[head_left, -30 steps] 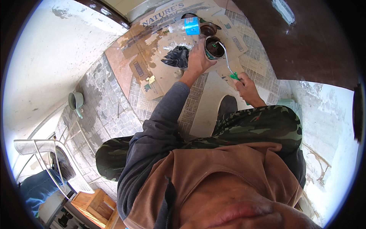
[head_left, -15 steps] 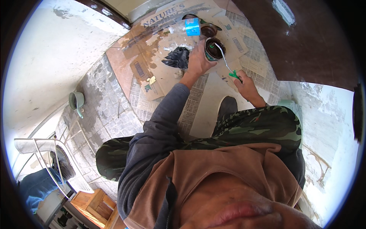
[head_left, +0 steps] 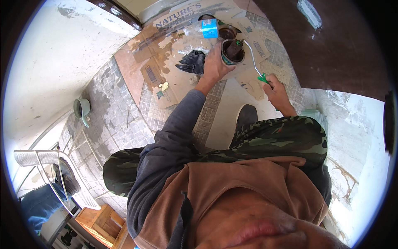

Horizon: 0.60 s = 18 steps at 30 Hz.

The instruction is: The person prepares to mix paint by arranging tools and containers on a cardboard sheet. They pour liquid from a plastic bottle into a paint can and stir the contents with a paint roller. The person also handles a black cloth and adjusts the camera mounted on their head.

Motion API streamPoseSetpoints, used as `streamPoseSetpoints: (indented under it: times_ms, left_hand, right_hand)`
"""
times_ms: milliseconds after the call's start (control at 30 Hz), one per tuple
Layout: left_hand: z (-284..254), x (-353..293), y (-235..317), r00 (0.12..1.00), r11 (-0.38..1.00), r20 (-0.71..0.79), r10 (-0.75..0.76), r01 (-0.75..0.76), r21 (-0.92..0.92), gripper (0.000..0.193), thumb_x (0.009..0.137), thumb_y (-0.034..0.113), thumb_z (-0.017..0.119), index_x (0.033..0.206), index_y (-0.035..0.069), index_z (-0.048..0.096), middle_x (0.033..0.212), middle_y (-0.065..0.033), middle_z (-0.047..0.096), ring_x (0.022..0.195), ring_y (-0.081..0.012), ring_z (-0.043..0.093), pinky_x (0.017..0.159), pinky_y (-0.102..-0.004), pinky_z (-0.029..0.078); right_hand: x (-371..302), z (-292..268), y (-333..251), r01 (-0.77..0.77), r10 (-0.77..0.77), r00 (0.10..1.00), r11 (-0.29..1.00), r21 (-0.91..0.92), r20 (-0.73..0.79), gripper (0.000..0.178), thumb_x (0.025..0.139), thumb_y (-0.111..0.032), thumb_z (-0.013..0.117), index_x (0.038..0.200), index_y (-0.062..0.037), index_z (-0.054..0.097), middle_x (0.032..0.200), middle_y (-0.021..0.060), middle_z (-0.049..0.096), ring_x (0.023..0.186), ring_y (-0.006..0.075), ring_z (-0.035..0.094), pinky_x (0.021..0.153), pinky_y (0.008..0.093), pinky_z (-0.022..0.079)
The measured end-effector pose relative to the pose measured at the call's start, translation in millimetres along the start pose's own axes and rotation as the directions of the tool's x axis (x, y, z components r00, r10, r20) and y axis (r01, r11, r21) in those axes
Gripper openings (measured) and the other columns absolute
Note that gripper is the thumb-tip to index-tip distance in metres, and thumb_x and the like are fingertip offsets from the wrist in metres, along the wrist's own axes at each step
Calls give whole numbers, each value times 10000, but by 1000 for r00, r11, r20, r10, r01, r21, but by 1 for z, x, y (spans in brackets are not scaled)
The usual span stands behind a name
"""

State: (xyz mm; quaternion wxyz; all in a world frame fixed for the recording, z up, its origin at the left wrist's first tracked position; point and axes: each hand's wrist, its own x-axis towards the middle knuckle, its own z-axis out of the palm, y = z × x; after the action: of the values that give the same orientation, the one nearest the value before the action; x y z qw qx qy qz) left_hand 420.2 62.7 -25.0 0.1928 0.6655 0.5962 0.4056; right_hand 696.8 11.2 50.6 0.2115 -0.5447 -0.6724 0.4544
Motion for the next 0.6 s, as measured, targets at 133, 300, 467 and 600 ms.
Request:
streamPoseSetpoints:
  times_ms: [133,300,467,600]
  left_hand:
    - [1,-1,-1,999,999,18,-46,47,-16,1077,547,247,951,1430,-3,387,1277,-254,589,1183,-427,577,1017,-475,475]
    - [-1,-1,0,999,999,1,-36,36,-25,1073,548,243,950,1430,0,390,1273,-254,591,1189,-427,577,1020,-475,476]
    - [-3,-1,1,1000,999,-1,-26,26,-46,1018,585,227,938,1426,27,400,1274,-240,595,1199,-430,571,1014,-472,479]
    - [-3,0,1,1000,999,2,-19,19,-44,1052,560,229,945,1431,9,398,1269,-245,594,1197,-426,574,1022,-470,477]
  right_hand:
    - [9,21,3,34,-31,999,994,-104,31,210,972,-163,605,1115,-26,534,809,176,625,719,231,579,704,387,472]
    - [5,26,-3,92,-89,995,994,-65,48,140,998,-147,585,1061,-24,564,807,51,623,699,127,534,657,308,462]
    - [-6,7,-9,-34,25,996,994,102,87,132,999,-148,577,1079,-43,571,726,-4,551,550,44,442,482,240,387]
    - [-3,-3,-5,-16,12,999,997,75,47,129,992,-138,576,1085,-48,566,703,3,533,533,45,441,468,244,372]
